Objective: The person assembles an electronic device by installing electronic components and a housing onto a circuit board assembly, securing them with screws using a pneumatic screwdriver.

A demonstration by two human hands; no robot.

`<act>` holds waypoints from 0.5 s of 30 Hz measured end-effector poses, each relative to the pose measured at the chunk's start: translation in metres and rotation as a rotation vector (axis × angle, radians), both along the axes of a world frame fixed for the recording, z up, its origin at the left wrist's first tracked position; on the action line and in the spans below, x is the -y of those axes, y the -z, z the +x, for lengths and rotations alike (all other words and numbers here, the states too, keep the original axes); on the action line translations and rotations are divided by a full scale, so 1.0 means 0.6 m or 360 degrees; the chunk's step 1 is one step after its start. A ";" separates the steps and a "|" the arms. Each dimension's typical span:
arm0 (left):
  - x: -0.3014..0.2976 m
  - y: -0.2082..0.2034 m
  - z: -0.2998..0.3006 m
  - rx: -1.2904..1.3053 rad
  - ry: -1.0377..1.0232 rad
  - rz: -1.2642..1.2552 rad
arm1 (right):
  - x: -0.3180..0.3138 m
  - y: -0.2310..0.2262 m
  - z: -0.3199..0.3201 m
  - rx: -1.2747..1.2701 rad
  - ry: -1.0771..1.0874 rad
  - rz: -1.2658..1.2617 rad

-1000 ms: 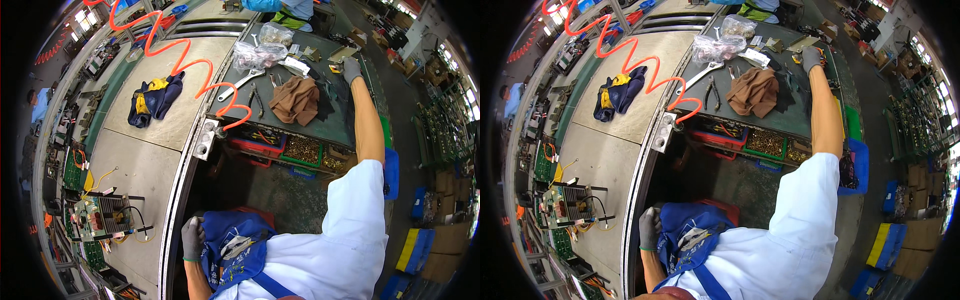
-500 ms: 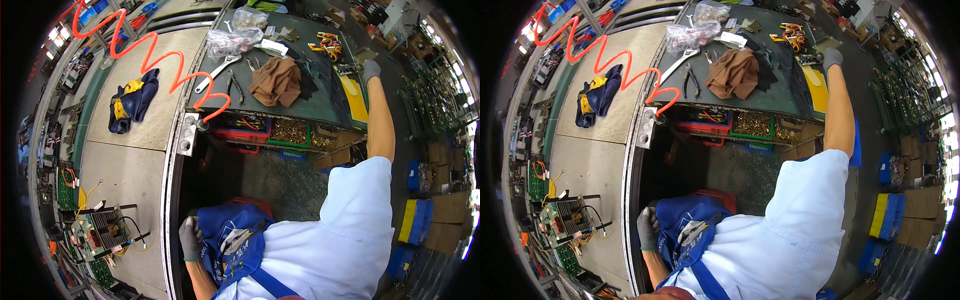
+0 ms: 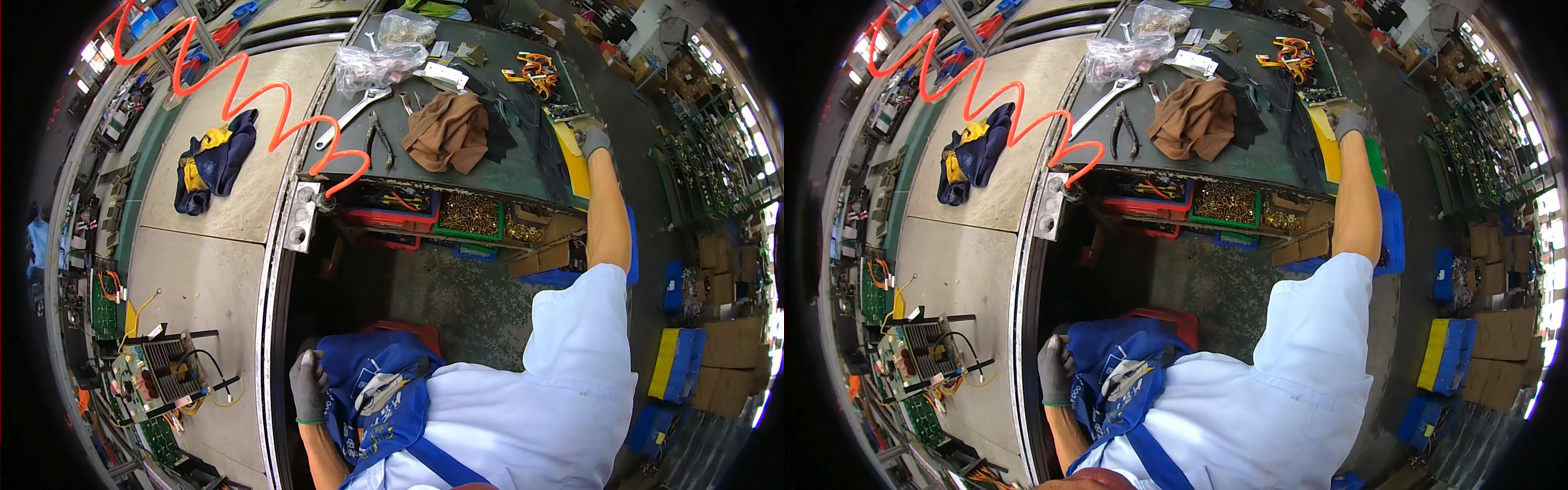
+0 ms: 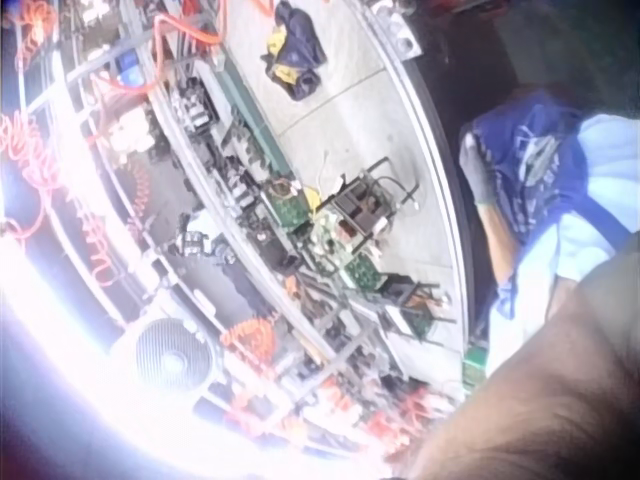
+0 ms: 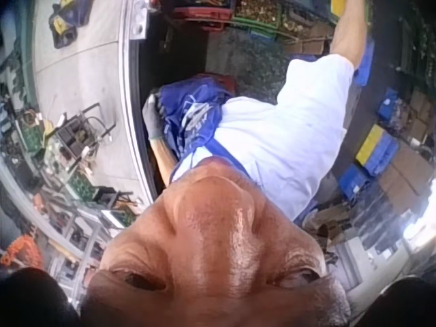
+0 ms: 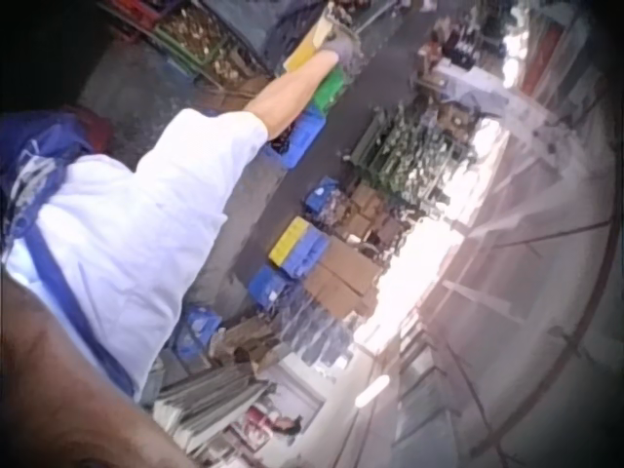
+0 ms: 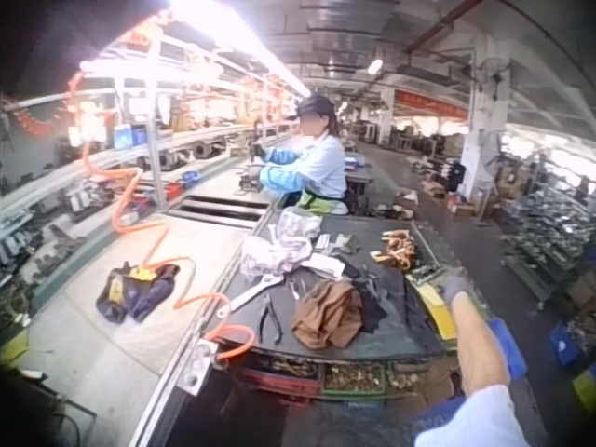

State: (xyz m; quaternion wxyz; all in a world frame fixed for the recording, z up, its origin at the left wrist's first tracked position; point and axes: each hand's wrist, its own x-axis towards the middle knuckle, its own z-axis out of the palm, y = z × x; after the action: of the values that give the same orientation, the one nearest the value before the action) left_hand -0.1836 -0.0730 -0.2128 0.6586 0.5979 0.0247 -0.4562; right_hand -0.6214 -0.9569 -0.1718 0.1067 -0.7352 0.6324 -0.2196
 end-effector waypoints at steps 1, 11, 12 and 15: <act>-0.002 -0.010 -0.008 0.0026 -0.0039 0.0053 | -0.005 0.030 0.050 0.0396 0.0027 0.0121; -0.024 0.018 0.000 0.0025 -0.0031 -0.0048 | 0.114 -0.055 0.062 0.0762 -0.0504 -0.0452; -0.013 0.005 -0.007 0.0086 -0.0042 0.0032 | 0.102 -0.021 0.050 0.0800 -0.0484 -0.0390; -0.005 -0.043 -0.039 0.0108 -0.0261 0.0227 | -0.077 0.121 0.289 0.1604 0.0202 -0.0059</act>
State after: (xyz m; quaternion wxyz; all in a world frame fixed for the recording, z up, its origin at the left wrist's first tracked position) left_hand -0.2069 -0.0697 -0.1871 0.6501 0.6542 0.0837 -0.3774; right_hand -0.4482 -0.9108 -0.2443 0.3718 -0.4998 0.5418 -0.5643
